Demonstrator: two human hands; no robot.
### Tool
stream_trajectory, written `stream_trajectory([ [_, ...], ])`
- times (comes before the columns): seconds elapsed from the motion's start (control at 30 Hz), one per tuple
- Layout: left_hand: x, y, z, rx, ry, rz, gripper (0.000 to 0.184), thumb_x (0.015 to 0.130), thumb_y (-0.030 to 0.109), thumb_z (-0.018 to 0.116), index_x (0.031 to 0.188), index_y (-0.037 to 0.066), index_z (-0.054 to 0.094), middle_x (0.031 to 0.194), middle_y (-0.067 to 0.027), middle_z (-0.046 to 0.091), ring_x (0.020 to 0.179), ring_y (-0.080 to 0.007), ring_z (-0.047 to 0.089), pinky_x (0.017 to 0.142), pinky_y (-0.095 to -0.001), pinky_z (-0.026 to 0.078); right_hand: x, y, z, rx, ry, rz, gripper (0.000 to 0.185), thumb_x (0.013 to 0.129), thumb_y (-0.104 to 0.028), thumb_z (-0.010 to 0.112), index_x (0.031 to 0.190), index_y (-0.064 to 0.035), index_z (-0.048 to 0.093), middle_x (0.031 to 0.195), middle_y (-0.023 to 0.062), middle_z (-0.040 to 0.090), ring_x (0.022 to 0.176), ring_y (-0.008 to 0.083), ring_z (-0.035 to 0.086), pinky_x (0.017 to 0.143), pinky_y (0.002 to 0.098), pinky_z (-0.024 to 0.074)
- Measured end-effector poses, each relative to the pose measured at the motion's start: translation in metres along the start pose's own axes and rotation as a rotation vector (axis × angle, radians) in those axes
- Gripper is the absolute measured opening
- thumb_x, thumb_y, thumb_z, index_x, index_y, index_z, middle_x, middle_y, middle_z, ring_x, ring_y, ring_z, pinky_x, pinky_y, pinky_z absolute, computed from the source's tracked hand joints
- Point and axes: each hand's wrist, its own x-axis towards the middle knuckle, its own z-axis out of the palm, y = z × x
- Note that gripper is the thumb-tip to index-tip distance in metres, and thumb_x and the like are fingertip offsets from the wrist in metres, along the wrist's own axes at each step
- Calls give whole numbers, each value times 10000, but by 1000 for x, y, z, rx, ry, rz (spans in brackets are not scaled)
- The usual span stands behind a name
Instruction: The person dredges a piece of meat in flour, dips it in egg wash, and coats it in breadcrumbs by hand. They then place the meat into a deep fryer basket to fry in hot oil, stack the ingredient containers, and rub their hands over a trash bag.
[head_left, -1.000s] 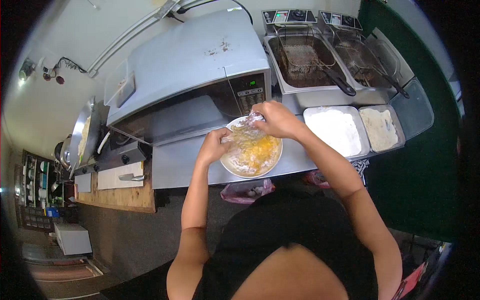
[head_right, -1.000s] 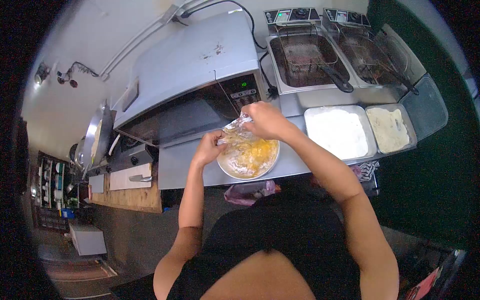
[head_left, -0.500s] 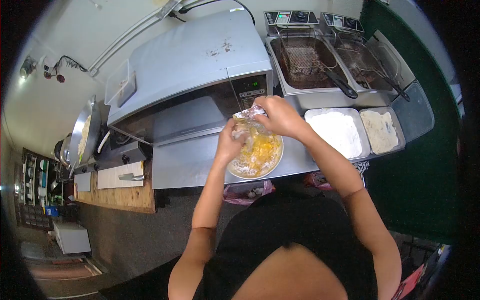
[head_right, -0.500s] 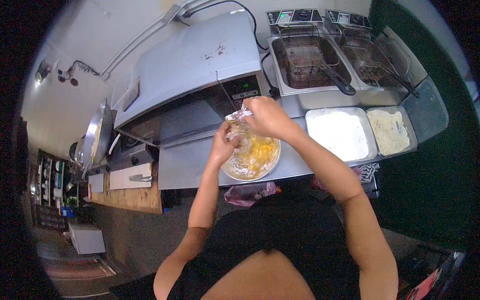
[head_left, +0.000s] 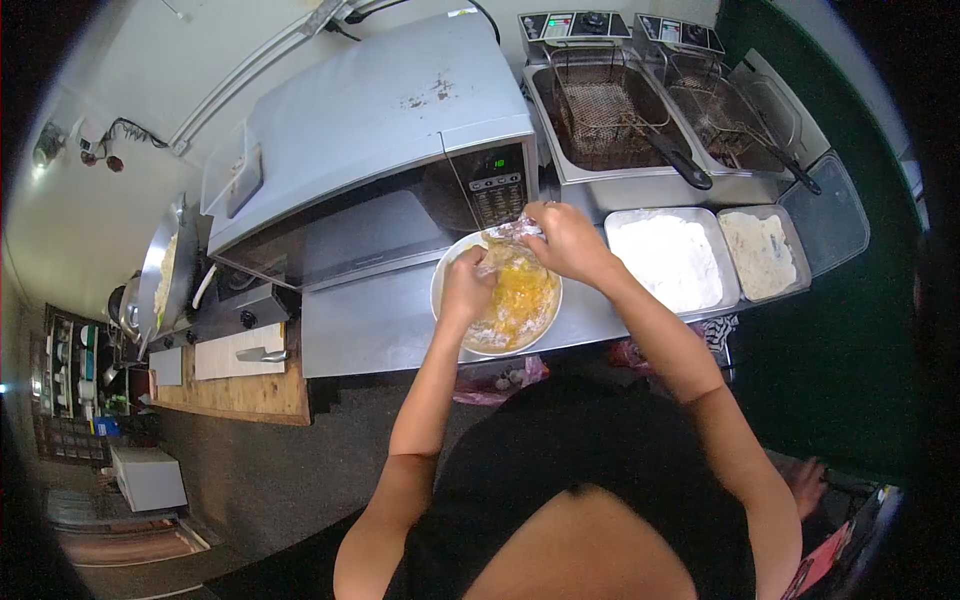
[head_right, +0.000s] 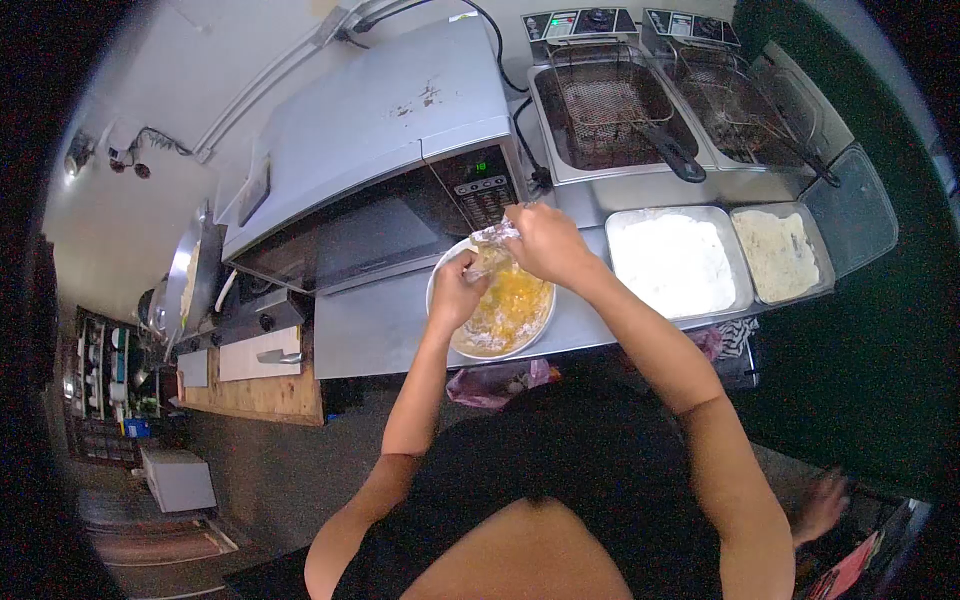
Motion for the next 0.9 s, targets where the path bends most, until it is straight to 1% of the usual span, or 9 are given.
stream_trajectory([
  [0.03,-4,-5,8,34,22,67,285,679,20,642,950,-36,571,795,-192,648,733,-288,641,687,-350,474,-2,1,1,-7,-29,14,244,724,-139,661,899,9,577,817,230,603,813,396,581,715,464,450],
  [0.13,-14,-9,26,-80,-98,-182,279,694,8,636,951,-52,544,821,-225,628,748,-265,632,669,-345,466,-6,2,5,1,-70,3,253,726,-146,660,908,11,580,832,221,606,816,390,583,718,459,452],
  [0.17,-15,-10,29,26,-69,-134,272,710,-1,632,960,-63,542,831,-212,630,746,-214,623,662,-324,467,-7,3,6,8,-76,-9,257,727,-148,659,911,13,581,836,218,607,817,388,584,719,458,452],
  [0.27,-14,-12,33,-406,-95,-236,359,705,44,653,1032,-68,555,912,-240,629,865,-342,620,790,-370,462,-7,5,11,10,-88,23,257,729,-153,655,907,19,587,849,217,612,825,383,586,723,456,454],
  [0.37,-20,-34,49,-357,-158,-245,349,677,56,685,985,-70,579,888,-216,639,833,-309,628,760,-357,471,-9,5,11,12,-89,2,252,732,-152,649,903,24,592,858,223,613,833,383,588,729,453,455],
  [0.47,-20,-12,34,-150,-218,-297,313,643,82,719,893,-63,597,887,-232,634,830,-322,630,729,-371,479,-12,6,15,32,-100,19,252,732,-149,644,907,24,593,856,223,614,836,383,589,732,453,456],
  [0.57,-22,-6,38,-10,-205,-233,246,660,96,699,827,-55,600,870,-256,624,809,-359,624,708,-402,484,-12,-1,8,29,-157,61,252,730,-147,640,912,22,593,846,225,613,830,386,589,733,457,454],
  [0.77,-33,25,25,234,-143,-100,209,734,110,640,828,-59,561,761,-266,606,769,-412,601,697,-475,458,-15,0,9,20,-107,27,241,718,-139,650,888,16,581,828,224,609,827,397,584,734,462,452],
  [0.9,-38,23,35,94,-138,-175,224,760,75,590,903,-69,493,758,-287,591,777,-428,590,699,-499,448,-18,1,13,32,-100,62,235,712,-133,655,877,16,578,822,222,609,822,398,583,735,461,452],
])
